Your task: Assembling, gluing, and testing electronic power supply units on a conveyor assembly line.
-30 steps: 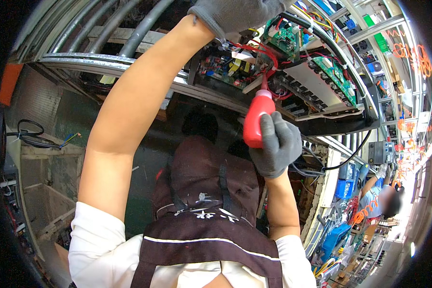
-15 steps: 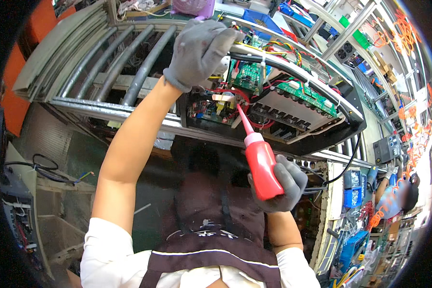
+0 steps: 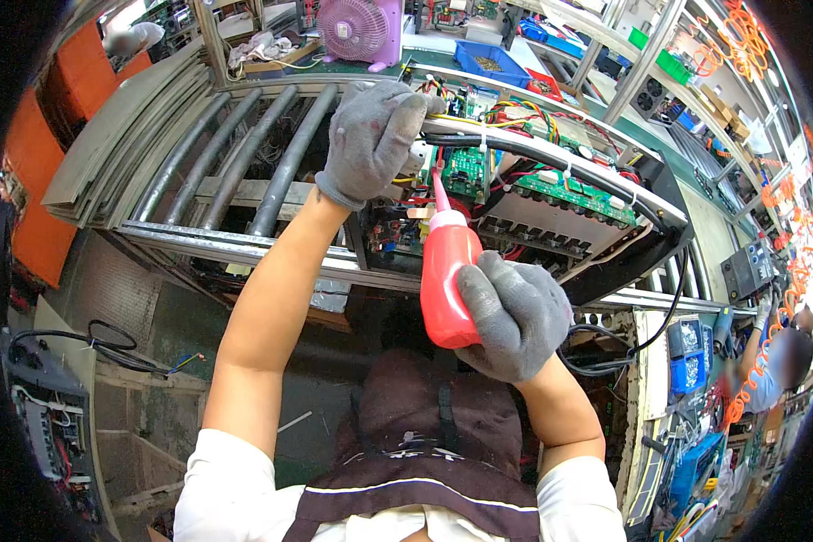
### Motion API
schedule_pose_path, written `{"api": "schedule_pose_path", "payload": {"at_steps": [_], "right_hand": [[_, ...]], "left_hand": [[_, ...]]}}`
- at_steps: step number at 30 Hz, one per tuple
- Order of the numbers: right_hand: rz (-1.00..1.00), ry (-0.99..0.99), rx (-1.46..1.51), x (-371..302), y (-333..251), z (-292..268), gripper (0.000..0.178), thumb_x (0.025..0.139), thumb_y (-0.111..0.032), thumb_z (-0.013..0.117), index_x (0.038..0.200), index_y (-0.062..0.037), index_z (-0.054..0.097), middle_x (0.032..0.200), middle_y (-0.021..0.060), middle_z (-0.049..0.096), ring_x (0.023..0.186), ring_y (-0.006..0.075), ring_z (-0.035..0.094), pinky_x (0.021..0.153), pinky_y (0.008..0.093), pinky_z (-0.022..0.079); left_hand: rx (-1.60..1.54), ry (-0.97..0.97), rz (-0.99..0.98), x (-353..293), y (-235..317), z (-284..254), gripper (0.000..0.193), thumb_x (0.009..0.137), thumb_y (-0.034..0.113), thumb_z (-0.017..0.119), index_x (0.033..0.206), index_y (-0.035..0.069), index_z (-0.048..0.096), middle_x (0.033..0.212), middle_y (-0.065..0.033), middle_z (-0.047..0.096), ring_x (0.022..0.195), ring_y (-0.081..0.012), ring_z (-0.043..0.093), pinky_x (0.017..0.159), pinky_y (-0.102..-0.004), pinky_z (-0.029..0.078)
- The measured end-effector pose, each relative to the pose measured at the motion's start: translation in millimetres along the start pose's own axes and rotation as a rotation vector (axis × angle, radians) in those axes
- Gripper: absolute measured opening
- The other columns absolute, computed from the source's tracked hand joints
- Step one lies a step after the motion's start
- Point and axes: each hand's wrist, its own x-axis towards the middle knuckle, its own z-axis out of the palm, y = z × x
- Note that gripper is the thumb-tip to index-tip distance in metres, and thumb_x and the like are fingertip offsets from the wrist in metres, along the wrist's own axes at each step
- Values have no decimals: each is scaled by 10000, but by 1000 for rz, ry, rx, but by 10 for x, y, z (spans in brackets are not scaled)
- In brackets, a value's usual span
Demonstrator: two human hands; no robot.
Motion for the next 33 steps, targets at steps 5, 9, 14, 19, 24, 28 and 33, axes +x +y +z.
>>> {"api": "schedule_pose_path", "payload": {"at_steps": [5,9,14,19,24,28,33], "right_hand": [[-41,-37,-19,15,-47,36,532,535,-147,772,1038,-26,651,954,160,627,698,284,633,552,345,509],[-7,-54,-2,44,-41,-11,554,525,-174,775,1043,-23,648,950,160,627,710,287,635,569,352,512],[36,-62,31,6,-36,-58,562,521,-188,780,1042,-22,648,951,161,627,719,289,637,579,353,513],[53,-48,6,-43,-11,-77,574,514,-174,785,1050,-24,643,968,166,630,735,295,642,592,356,517],[66,14,39,-67,59,-3,583,512,-157,791,1058,-28,636,957,162,638,722,295,641,587,352,516],[132,72,98,-104,95,-10,582,500,-118,789,1054,-33,634,933,157,646,698,296,639,584,350,516],[259,40,252,-298,52,-200,604,665,-137,860,1154,-32,521,1049,131,530,814,227,601,704,337,527]], "left_hand": [[10,-11,-7,-14,-24,29,180,889,217,526,797,107,634,727,-63,613,718,-276,586,668,-397,362],[-39,-4,-21,6,17,14,181,894,214,520,793,110,630,737,-69,612,729,-283,588,674,-401,363],[-28,-101,-134,26,72,-48,150,870,193,532,815,92,629,766,-70,626,740,-284,594,697,-401,379],[-38,-118,-66,19,53,-61,147,851,170,546,895,71,645,810,-79,643,787,-291,610,724,-389,404],[-12,-132,-111,58,124,-57,364,963,240,426,934,10,707,850,-122,674,827,-274,608,832,-359,429],[-80,-165,-218,44,79,-63,365,964,243,428,928,14,710,855,-129,670,841,-269,599,823,-358,424],[-44,-199,-227,35,130,-89,347,961,232,438,950,12,707,871,-125,668,824,-267,595,811,-351,424]]}}
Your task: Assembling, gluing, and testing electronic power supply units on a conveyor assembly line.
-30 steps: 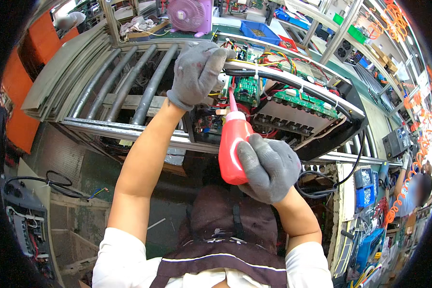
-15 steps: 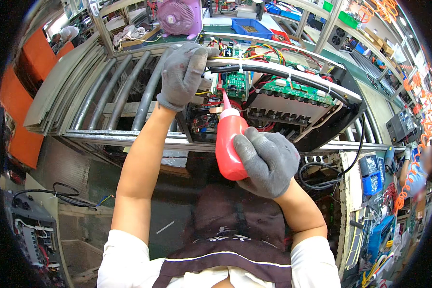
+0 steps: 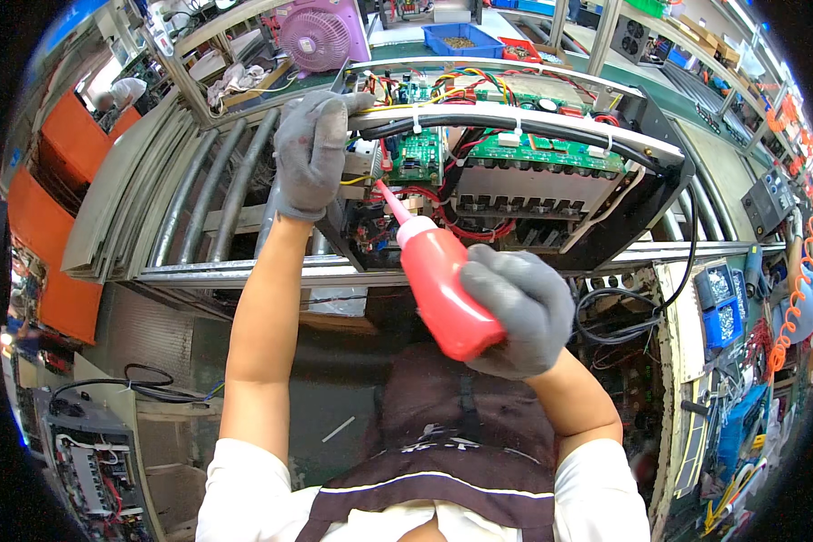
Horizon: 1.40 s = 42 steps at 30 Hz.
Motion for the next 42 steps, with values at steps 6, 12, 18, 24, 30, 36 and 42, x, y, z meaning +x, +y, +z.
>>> {"api": "schedule_pose_path", "payload": {"at_steps": [6,12,18,24,30,36,42], "right_hand": [[528,709,252,-150,220,-288,484,857,-395,654,1127,-16,519,1032,113,604,885,226,585,783,360,474],[712,1025,865,-148,1028,-1189,452,932,-412,561,1134,-8,543,968,110,623,766,192,574,720,333,470],[675,1259,1011,-392,1533,-1365,438,927,-437,553,1043,-15,567,881,105,602,791,228,561,786,344,445],[651,1350,935,-117,1640,-1287,402,955,-433,508,1106,-64,560,812,62,576,722,176,519,694,281,448],[718,1184,1213,-81,2307,-1367,385,917,-383,559,1045,-21,528,858,72,529,836,184,513,756,289,442],[1135,1179,1226,119,2715,-1516,411,905,-463,559,971,-58,550,821,53,529,770,190,468,805,353,420],[1428,1066,1199,493,2573,-1885,517,871,-483,617,1135,-41,562,1019,94,625,861,208,575,843,367,438]], "left_hand": [[120,-22,17,92,120,54,318,956,212,452,940,30,713,868,-101,670,807,-250,568,761,-342,434],[253,-44,126,223,14,59,187,887,92,493,894,89,680,777,-65,649,727,-224,607,700,-333,376],[221,-69,64,389,-214,337,228,900,102,454,851,55,673,789,-84,649,730,-235,611,738,-342,391],[321,-146,-53,364,-245,380,322,894,158,423,919,-2,701,910,-126,662,915,-262,580,870,-373,429],[240,-222,-293,311,171,287,386,893,234,391,896,-60,641,850,-135,588,801,-270,547,742,-353,423],[276,-320,-239,291,298,302,359,890,275,406,1018,34,639,824,-82,587,746,-265,553,814,-439,381],[338,-419,-276,421,324,301,207,789,159,531,952,77,631,802,-68,572,746,-257,545,756,-408,367]]}}
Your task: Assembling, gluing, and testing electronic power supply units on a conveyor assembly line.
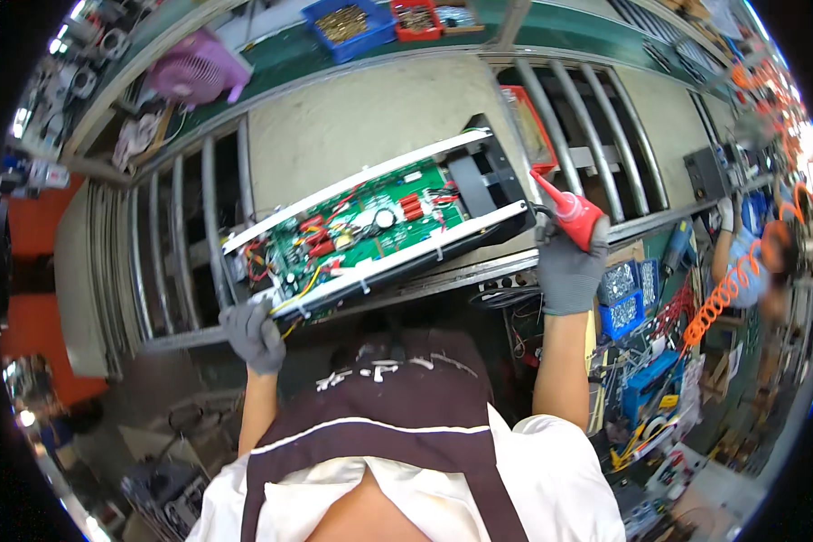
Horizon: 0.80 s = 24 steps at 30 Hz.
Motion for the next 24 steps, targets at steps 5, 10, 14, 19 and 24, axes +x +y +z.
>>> {"api": "schedule_pose_path", "payload": {"at_steps": [5,10,14,19,24], "right_hand": [[-183,-40,-384,24,-34,334,463,874,-434,628,1074,-19,582,1005,105,633,823,204,579,697,309,447],[-657,-112,-997,-41,144,662,342,839,-302,688,963,4,599,892,71,610,776,157,566,714,273,460],[-820,-317,-1417,-116,191,990,385,692,-174,834,948,-8,599,865,78,605,793,175,580,751,294,471],[-883,-577,-1706,-11,268,1294,392,682,-202,843,928,-24,595,843,108,618,711,205,609,672,286,493],[-878,-719,-1778,39,369,1449,382,668,-198,850,904,-29,602,788,99,633,684,205,626,643,294,500]], "left_hand": [[4,9,-5,-22,29,-1,216,876,177,468,988,61,612,885,-90,586,838,-276,550,811,-421,373],[13,6,-26,-43,26,2,223,868,175,476,1014,58,599,883,-84,584,815,-271,546,799,-419,367],[43,80,-28,12,58,8,221,881,235,485,921,73,631,775,-26,573,697,-212,534,739,-374,340],[19,95,-56,9,49,18,292,897,294,474,894,64,655,753,-17,577,690,-188,533,736,-361,345],[23,70,-51,-6,12,19,311,899,307,482,909,55,664,775,-17,584,701,-179,532,733,-359,344]]}}
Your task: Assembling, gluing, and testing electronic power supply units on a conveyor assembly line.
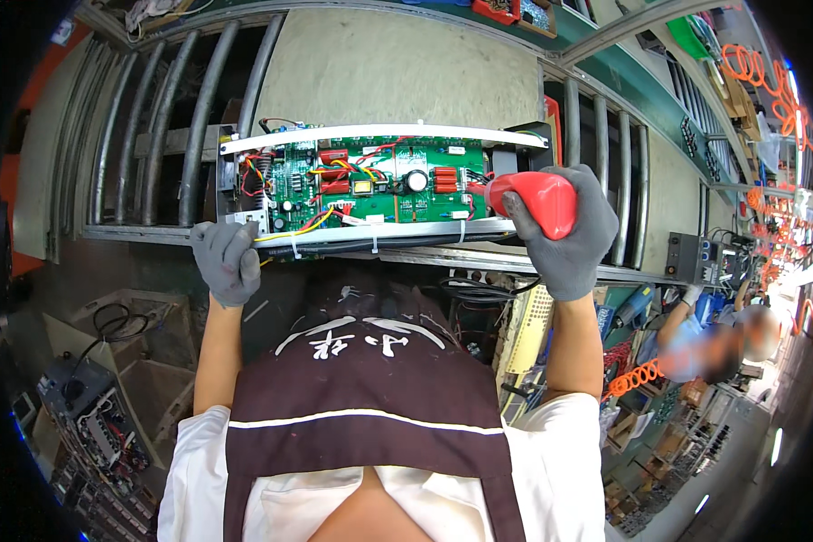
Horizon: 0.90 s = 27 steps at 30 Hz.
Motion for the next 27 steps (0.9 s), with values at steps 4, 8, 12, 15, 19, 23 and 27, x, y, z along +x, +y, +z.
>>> {"api": "schedule_pose_path", "payload": {"at_steps": [4,8,12,15,19,23,27], "right_hand": [[-34,-48,-37,111,-104,52,357,666,-175,847,892,-29,612,780,96,637,692,203,634,646,293,502],[-57,-86,-74,140,-152,102,358,653,-170,854,887,-35,618,776,101,635,680,216,638,635,297,503],[-91,-114,-107,155,-140,185,382,633,-190,870,878,-43,616,778,106,633,660,237,634,609,306,502],[-185,-152,-138,176,-197,235,388,628,-204,875,867,-49,612,773,103,630,644,244,627,585,312,497],[-226,-211,-130,236,-283,231,362,644,-197,868,854,-48,614,750,100,624,638,240,625,581,308,496],[-162,-136,-179,272,-294,210,362,646,-198,868,853,-37,618,745,105,623,649,229,630,601,306,499],[-98,-99,-153,350,-273,249,339,667,-196,855,851,-33,622,749,105,623,658,212,631,620,295,493]], "left_hand": [[-10,2,-10,-31,-20,-14,320,903,319,480,912,57,664,764,-13,574,695,-177,526,729,-359,342],[-24,2,-4,-19,-22,-14,326,911,328,474,911,63,664,741,-8,556,670,-171,511,718,-356,336],[-50,-2,-6,6,-29,3,325,912,332,470,904,71,663,702,-2,535,643,-163,501,707,-349,330],[-44,-4,-10,23,-14,-29,324,909,335,474,897,71,662,674,0,516,629,-162,497,700,-344,327],[-49,5,-14,34,-19,-29,328,909,337,475,890,68,661,668,0,506,618,-163,491,696,-339,325],[-80,10,-8,1,-41,-7,330,901,335,486,906,59,667,676,-5,508,614,-169,489,699,-344,329],[-88,11,6,3,-42,-23,337,890,338,501,920,49,671,679,-10,506,617,-173,491,703,-350,332]]}}
